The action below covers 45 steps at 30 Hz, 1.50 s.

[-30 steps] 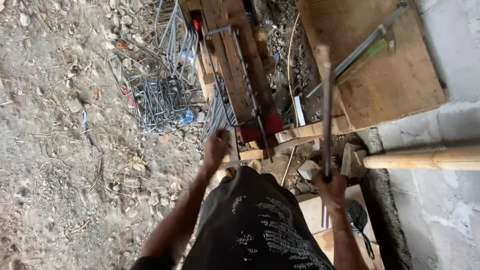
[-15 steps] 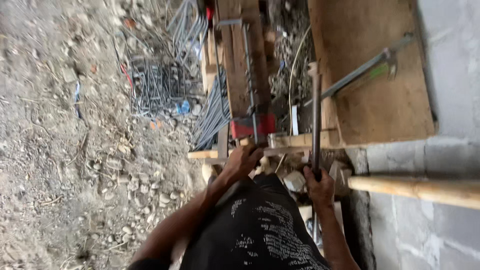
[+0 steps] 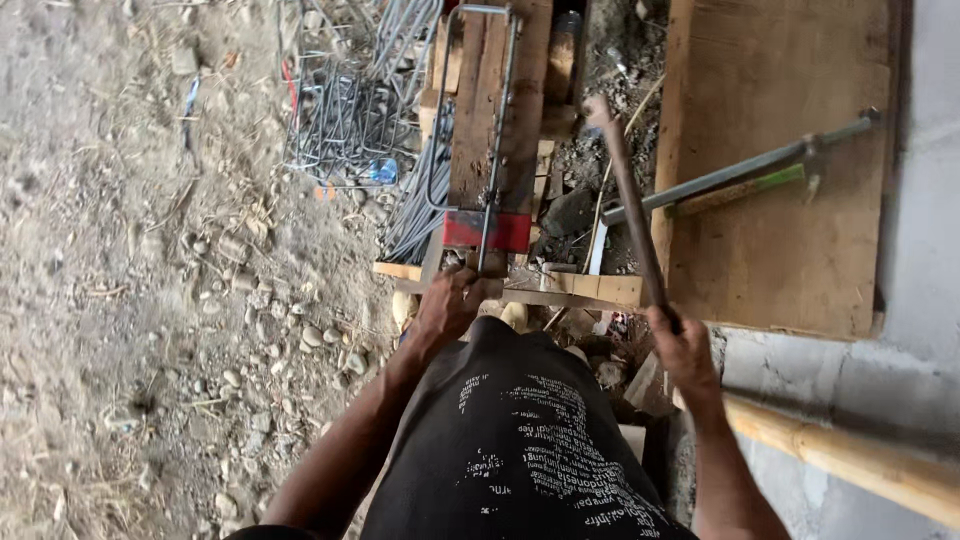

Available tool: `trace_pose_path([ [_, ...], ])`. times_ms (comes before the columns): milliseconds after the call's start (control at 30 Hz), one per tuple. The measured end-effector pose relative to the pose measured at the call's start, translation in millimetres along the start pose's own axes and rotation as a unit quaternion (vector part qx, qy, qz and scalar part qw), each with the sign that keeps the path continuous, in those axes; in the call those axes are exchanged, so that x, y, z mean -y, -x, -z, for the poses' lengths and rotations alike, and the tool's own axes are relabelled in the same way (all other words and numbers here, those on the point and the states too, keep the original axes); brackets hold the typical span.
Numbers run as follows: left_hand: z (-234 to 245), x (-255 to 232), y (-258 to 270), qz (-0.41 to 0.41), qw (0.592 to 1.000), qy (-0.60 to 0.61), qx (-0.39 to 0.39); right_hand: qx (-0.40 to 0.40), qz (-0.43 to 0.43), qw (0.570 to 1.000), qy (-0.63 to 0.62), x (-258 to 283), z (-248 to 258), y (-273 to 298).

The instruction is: The person bends metal rods into rectangular shapes using a manual bending jig. They repeatedly insert rods into the jig, use a long metal bar to apply leverage and bend the rods, and then remove the finished pieces. A hammer is also used to tap the rods during the process.

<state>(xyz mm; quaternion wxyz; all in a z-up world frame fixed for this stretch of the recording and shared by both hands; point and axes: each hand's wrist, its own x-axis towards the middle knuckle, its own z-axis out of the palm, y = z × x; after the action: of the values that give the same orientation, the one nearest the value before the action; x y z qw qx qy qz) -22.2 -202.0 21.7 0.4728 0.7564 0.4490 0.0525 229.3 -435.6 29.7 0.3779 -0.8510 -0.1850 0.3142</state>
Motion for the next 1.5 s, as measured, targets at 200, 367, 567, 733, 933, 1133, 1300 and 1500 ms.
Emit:
trace_pose_path([
  [200,-27,43,-5,-0.061,0.996,-0.047,-0.054,0.133,0.097,0.980,0.113,-23,53,-51],
  [367,-23,44,-3,-0.084,0.994,-0.023,-0.060,0.207,0.168,0.945,0.190,21,59,-68],
  [567,-14,31,-1,-0.094,0.994,-0.010,-0.055,0.219,0.178,0.916,0.285,34,64,-91],
  [733,-12,31,-1,-0.091,0.995,-0.021,-0.024,0.167,0.216,0.872,0.406,30,71,-109],
  [933,-3,21,0,-0.070,0.997,-0.030,0.007,0.122,0.321,0.795,0.501,32,78,-128],
  [1133,-2,20,-1,-0.084,0.996,-0.031,0.011,0.116,0.300,0.799,0.508,40,79,-124],
  [1300,-2,24,-1,-0.079,0.996,-0.022,0.018,0.153,0.241,0.812,0.509,31,72,-112],
  [1500,-5,28,-2,-0.093,0.995,-0.021,0.022,0.124,0.283,0.827,0.469,-6,59,-90],
])
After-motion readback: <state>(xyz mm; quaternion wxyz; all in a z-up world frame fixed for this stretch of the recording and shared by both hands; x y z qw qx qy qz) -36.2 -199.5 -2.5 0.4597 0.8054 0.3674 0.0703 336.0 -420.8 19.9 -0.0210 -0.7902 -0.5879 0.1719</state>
